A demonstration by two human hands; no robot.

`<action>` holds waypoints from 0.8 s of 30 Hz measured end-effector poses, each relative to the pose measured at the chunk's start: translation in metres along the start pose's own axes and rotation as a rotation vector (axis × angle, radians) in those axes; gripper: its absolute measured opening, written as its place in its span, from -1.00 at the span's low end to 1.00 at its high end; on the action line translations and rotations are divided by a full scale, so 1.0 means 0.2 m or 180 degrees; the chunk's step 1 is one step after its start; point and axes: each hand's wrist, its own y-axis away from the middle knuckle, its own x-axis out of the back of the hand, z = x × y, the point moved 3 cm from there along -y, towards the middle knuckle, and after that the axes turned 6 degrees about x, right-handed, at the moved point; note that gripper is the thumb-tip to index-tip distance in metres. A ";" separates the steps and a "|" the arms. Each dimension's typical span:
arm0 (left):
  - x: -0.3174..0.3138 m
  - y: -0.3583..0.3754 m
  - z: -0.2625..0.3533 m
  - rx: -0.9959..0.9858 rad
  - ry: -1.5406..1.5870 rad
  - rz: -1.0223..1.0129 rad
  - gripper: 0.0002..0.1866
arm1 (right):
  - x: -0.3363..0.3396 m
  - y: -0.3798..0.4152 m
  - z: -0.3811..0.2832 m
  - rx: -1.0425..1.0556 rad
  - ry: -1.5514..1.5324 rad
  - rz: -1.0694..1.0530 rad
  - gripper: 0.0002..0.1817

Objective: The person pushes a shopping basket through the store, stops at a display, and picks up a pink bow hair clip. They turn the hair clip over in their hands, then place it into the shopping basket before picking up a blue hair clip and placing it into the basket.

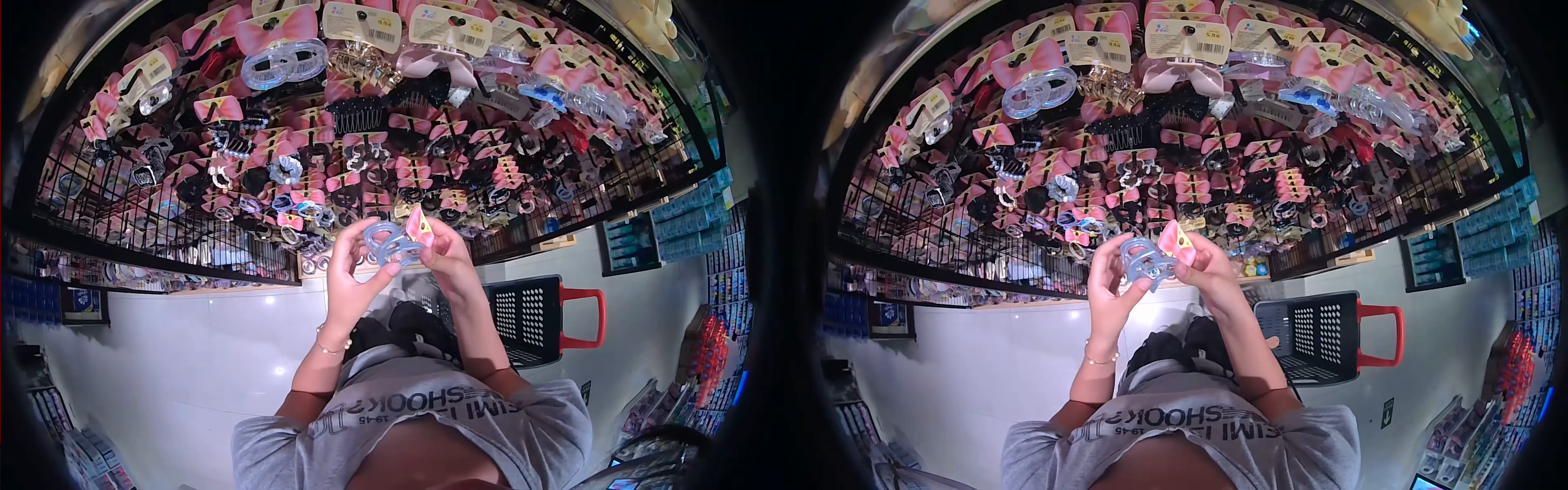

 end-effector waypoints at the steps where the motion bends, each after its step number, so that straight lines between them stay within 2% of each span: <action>1: -0.01 -0.02 0.01 -0.0012 -0.0108 0.0075 -0.40 | 0.02 -0.02 0.00 0.0015 -0.0048 0.0000 -0.40; 5: -0.07 -0.10 0.00 -0.0008 -0.0285 0.0282 -0.46 | 0.10 -0.10 -0.02 -0.0076 -0.0231 -0.0189 -0.38; 9: -0.14 -0.18 0.03 -0.0044 -0.0314 0.0229 -0.45 | 0.13 -0.16 -0.05 -0.0108 -0.0636 -0.0144 -0.35; 12: -0.18 -0.25 0.05 -0.0085 -0.0133 -0.0002 -0.44 | 0.17 -0.19 -0.01 -0.0443 -0.1581 -0.0251 -0.43; 13: -0.20 -0.27 0.05 0.0103 0.0039 -0.0046 -0.46 | 0.18 -0.20 -0.01 -0.0516 -0.1827 -0.0112 -0.52; 17: -0.24 -0.35 0.07 0.0264 0.0195 -0.0130 -0.49 | 0.25 -0.24 0.04 -0.0732 -0.2434 -0.0069 -0.58; 21: -0.27 -0.41 0.10 0.0199 0.0148 -0.0104 -0.50 | 0.24 -0.31 -0.03 -0.0653 -0.2478 -0.0199 -0.56; 23: -0.27 -0.44 0.10 0.0241 0.0195 -0.0073 -0.48 | 0.25 -0.35 -0.07 -0.0243 -0.2036 -0.0415 -0.49; 24: -0.27 -0.44 0.10 0.0066 0.0048 -0.0129 -0.47 | 0.25 -0.36 -0.09 -0.0255 -0.2049 -0.0425 -0.49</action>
